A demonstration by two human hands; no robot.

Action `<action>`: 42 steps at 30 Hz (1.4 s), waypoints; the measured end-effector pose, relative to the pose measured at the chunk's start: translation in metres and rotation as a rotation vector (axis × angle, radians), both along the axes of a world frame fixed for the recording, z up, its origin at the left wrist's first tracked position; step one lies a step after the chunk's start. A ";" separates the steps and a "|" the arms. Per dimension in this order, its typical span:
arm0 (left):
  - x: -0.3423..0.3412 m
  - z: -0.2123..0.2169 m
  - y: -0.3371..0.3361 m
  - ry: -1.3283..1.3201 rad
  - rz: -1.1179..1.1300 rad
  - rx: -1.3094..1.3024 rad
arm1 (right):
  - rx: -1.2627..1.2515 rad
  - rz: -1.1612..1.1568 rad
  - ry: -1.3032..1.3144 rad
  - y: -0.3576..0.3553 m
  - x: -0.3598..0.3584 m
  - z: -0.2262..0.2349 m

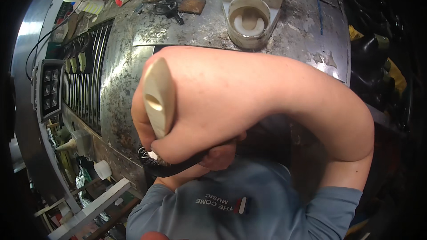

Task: The person paints the sole of a black shoe with white paint using a brush. They repeatedly dip the brush into a container of white paint and apply it to the shoe's sole, covering the surface evenly. The person holds the shoe in their left hand and the brush in their right hand throughout the process.

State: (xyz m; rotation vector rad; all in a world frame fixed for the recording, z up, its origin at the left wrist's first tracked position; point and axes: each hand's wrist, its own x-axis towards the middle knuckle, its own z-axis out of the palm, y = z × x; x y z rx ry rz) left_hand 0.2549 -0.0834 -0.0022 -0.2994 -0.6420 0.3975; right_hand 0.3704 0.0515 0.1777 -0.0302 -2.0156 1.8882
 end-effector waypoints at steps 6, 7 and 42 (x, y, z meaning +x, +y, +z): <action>0.006 -0.008 -0.003 -0.091 -0.087 0.036 | 0.000 0.005 0.007 0.002 -0.006 -0.013; 0.007 -0.008 -0.003 -0.102 -0.090 0.041 | 0.005 0.016 -0.002 0.003 -0.005 -0.012; -0.400 0.163 0.104 2.964 0.592 0.704 | -0.087 -0.624 0.064 -0.008 0.064 -0.062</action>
